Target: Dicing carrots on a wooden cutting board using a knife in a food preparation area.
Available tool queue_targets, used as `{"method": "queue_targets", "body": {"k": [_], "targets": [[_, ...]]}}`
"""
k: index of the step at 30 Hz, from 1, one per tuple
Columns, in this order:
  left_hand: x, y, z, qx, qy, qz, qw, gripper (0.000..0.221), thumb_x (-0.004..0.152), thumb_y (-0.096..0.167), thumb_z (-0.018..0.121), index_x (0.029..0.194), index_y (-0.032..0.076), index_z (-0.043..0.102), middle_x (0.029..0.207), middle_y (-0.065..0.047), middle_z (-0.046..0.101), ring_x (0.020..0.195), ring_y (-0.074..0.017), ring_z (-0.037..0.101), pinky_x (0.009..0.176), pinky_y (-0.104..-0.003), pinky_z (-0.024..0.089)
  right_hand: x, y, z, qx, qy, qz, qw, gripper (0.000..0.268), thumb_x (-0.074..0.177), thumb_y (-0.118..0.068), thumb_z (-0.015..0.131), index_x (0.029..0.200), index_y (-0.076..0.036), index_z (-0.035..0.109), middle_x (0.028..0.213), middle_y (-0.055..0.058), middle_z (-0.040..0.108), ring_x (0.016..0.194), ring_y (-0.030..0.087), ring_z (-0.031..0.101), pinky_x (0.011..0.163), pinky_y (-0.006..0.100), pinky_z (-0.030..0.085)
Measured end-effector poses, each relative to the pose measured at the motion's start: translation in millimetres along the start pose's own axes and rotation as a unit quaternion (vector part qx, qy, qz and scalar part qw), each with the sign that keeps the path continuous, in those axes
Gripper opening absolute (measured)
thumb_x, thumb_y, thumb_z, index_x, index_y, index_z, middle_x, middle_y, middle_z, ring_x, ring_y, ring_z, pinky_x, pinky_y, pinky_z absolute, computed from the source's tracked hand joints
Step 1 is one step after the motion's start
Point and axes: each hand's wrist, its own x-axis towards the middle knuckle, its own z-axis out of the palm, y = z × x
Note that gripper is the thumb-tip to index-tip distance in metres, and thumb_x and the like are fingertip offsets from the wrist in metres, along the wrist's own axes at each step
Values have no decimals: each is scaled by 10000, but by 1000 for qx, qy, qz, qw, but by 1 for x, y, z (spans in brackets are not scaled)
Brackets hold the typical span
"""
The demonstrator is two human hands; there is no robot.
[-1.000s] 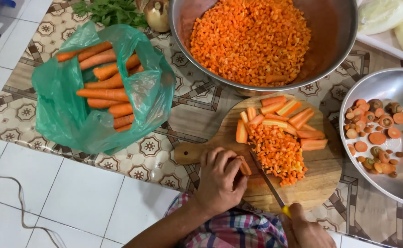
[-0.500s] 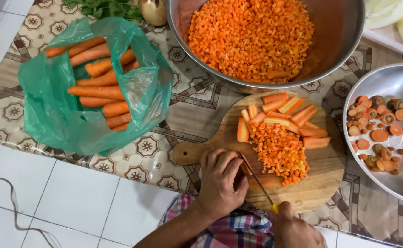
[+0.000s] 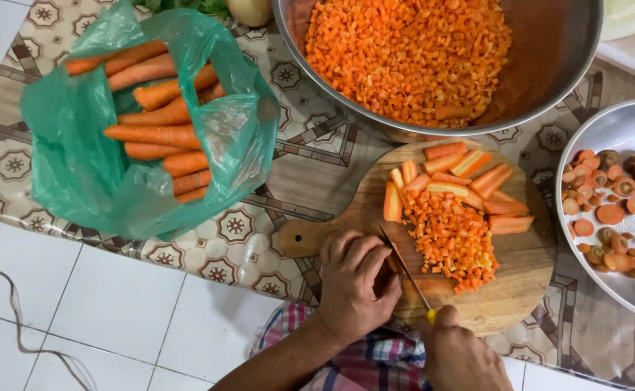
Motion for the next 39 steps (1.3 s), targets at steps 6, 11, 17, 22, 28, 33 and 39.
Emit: {"method": "queue_targets", "body": {"k": [6,11,17,22,28,33,39], "targets": [[-5,-6,7,14,5,9,1000,355,772,188,767,1061,21,648,1103,-130,539,1081,-314,498,998,-523,401,21,68,100,-66,70,48,994,586,881,-751,491,1076,-210,382,547,15,716,674,298,766,661,466,560],[-6,-2,4,1,6,6,1000,304,822,173,681,1083,20,650,1078,-125,550,1068,-304,489,1032,-527,400,14,70,81,-33,91,3,995,424,956,-602,478,1015,-183,463,569,74,747,599,292,779,601,452,593],[-9,-1,2,-9,13,-8,1000,279,792,114,695,1045,30,612,1074,-115,585,1071,-307,505,1009,-494,424,17,49,61,-35,96,-6,995,488,966,-655,429,912,-170,435,471,38,685,492,267,738,514,424,576],[-3,3,-4,-12,16,-6,1000,248,791,114,700,1001,16,612,1066,-123,578,1070,-312,500,996,-492,421,14,35,52,-19,87,-25,996,461,985,-607,443,909,-153,429,507,104,716,517,312,762,553,473,602],[1,3,-9,-10,11,-4,1000,250,779,90,693,994,11,593,1073,-138,565,1076,-334,492,996,-504,421,11,24,48,-51,98,21,994,472,954,-660,473,925,-188,472,516,72,719,494,260,747,537,440,583],[0,0,-8,-25,10,-9,1000,250,803,108,701,1015,7,615,1076,-134,592,1093,-332,506,1023,-511,413,4,3,12,34,35,-26,998,375,993,-457,505,912,-91,516,666,178,774,660,350,809,667,506,626],[-5,0,-7,-31,5,-15,999,291,788,116,743,1035,17,626,1095,-124,611,1083,-313,524,985,-478,437,54,83,150,-68,156,52,984,623,813,-772,582,978,-180,474,502,-21,683,477,210,711,449,379,512]]}}
